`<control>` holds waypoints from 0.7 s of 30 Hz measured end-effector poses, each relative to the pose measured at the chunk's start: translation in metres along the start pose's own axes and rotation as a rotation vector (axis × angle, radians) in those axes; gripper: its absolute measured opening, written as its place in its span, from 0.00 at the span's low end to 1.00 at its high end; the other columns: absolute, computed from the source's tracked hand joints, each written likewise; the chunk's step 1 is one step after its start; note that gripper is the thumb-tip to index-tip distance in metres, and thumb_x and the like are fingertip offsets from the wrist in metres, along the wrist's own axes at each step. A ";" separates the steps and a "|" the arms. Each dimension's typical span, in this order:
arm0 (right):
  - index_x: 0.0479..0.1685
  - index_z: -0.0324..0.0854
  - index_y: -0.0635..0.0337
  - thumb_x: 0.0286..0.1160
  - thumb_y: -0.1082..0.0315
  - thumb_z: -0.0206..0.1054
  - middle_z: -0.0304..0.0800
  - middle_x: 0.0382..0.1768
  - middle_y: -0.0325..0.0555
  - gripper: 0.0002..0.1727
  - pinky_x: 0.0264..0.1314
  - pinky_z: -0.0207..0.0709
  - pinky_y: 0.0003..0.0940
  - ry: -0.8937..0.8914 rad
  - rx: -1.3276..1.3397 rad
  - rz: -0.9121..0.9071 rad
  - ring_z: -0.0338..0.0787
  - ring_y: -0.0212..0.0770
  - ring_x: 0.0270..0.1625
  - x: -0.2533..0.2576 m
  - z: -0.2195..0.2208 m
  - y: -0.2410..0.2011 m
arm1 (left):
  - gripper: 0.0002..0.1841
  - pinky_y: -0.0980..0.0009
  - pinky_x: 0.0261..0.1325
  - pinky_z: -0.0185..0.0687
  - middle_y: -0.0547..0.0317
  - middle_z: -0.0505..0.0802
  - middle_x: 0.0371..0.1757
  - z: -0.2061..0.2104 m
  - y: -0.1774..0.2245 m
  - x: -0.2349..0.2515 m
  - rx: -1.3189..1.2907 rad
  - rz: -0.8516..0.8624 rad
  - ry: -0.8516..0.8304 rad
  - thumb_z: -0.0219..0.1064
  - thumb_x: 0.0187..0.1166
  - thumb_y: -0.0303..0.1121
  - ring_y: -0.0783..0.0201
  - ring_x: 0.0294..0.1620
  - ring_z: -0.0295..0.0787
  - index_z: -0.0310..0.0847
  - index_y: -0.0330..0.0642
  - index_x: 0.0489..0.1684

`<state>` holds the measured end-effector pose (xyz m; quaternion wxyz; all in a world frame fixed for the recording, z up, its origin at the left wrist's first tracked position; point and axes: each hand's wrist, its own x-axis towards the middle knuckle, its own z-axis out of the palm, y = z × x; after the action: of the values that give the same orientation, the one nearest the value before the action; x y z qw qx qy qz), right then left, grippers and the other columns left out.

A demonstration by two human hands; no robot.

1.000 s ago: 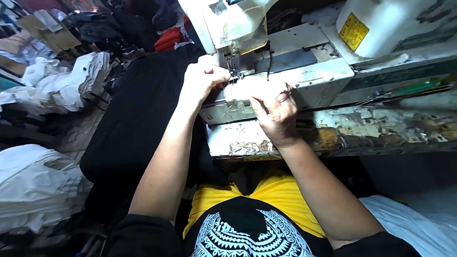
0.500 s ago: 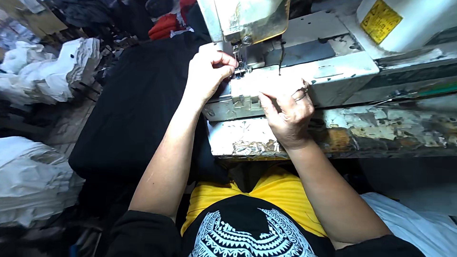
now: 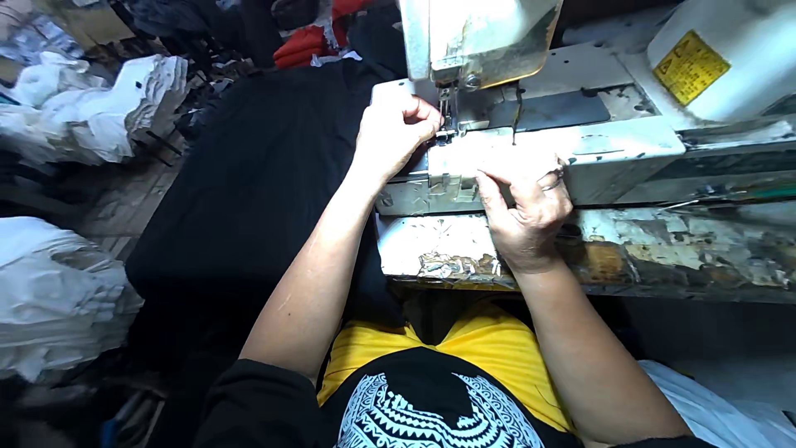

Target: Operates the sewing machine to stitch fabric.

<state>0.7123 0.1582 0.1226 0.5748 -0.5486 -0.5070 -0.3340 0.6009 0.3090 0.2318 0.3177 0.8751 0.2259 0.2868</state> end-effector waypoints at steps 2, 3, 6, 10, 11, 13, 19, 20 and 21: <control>0.38 0.93 0.67 0.75 0.71 0.73 0.95 0.39 0.58 0.07 0.66 0.76 0.34 -0.001 -0.009 0.000 0.92 0.48 0.50 -0.001 -0.001 0.000 | 0.04 0.76 0.43 0.83 0.68 0.93 0.30 0.001 0.000 0.001 0.002 0.002 0.007 0.72 0.76 0.31 0.79 0.32 0.87 0.92 0.43 0.34; 0.39 0.94 0.67 0.75 0.71 0.73 0.95 0.39 0.58 0.07 0.65 0.77 0.35 -0.003 -0.011 -0.003 0.92 0.48 0.50 -0.001 -0.001 -0.001 | 0.05 0.74 0.42 0.83 0.68 0.92 0.30 0.002 -0.001 0.001 0.011 0.005 0.008 0.72 0.76 0.32 0.79 0.32 0.87 0.92 0.43 0.33; 0.40 0.94 0.65 0.75 0.70 0.74 0.94 0.39 0.56 0.06 0.64 0.78 0.35 -0.001 -0.034 -0.005 0.92 0.47 0.49 -0.001 -0.001 -0.001 | 0.05 0.67 0.46 0.83 0.64 0.93 0.32 0.001 0.000 0.004 0.049 0.001 -0.012 0.72 0.76 0.32 0.73 0.34 0.88 0.91 0.42 0.34; 0.40 0.94 0.64 0.75 0.69 0.74 0.94 0.39 0.56 0.07 0.63 0.78 0.33 0.016 -0.048 -0.007 0.92 0.46 0.50 -0.001 0.001 0.000 | 0.07 0.62 0.48 0.81 0.53 0.90 0.44 0.004 0.002 0.003 0.110 0.014 0.019 0.71 0.76 0.32 0.65 0.40 0.86 0.91 0.39 0.32; 0.40 0.94 0.64 0.75 0.70 0.73 0.94 0.39 0.56 0.07 0.63 0.77 0.32 0.014 -0.044 -0.010 0.91 0.46 0.50 -0.002 0.001 0.001 | 0.08 0.60 0.48 0.82 0.50 0.89 0.46 0.005 0.002 0.001 0.119 0.023 0.038 0.70 0.77 0.32 0.63 0.41 0.87 0.91 0.38 0.33; 0.40 0.93 0.64 0.75 0.69 0.73 0.94 0.40 0.57 0.07 0.64 0.77 0.32 0.012 -0.039 -0.015 0.91 0.46 0.51 -0.003 0.002 0.001 | 0.08 0.62 0.47 0.83 0.49 0.87 0.45 0.008 -0.002 -0.001 0.104 0.054 0.095 0.68 0.77 0.30 0.63 0.39 0.86 0.88 0.35 0.32; 0.47 0.95 0.62 0.79 0.69 0.69 0.96 0.46 0.56 0.09 0.71 0.74 0.39 -0.060 0.029 -0.034 0.92 0.48 0.57 -0.008 -0.003 0.005 | 0.10 0.63 0.46 0.87 0.46 0.91 0.39 0.000 0.005 -0.004 -0.027 -0.039 0.130 0.63 0.83 0.28 0.62 0.35 0.89 0.86 0.28 0.41; 0.47 0.95 0.62 0.79 0.68 0.69 0.97 0.46 0.56 0.10 0.72 0.74 0.41 -0.084 0.023 -0.029 0.93 0.48 0.56 -0.010 -0.004 0.007 | 0.10 0.63 0.45 0.89 0.44 0.91 0.41 0.001 0.007 -0.004 -0.078 -0.041 0.145 0.63 0.83 0.27 0.62 0.35 0.90 0.86 0.27 0.43; 0.45 0.95 0.64 0.78 0.67 0.70 0.97 0.46 0.58 0.11 0.72 0.75 0.42 -0.110 0.014 -0.023 0.94 0.49 0.55 -0.011 -0.004 0.006 | 0.10 0.65 0.44 0.91 0.43 0.91 0.42 0.000 0.010 -0.005 -0.152 -0.049 0.159 0.62 0.84 0.26 0.62 0.34 0.91 0.86 0.25 0.46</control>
<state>0.7163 0.1533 0.1113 0.5462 -0.5561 -0.5464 -0.3064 0.5998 0.2994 0.2364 0.3709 0.8172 0.2495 0.3638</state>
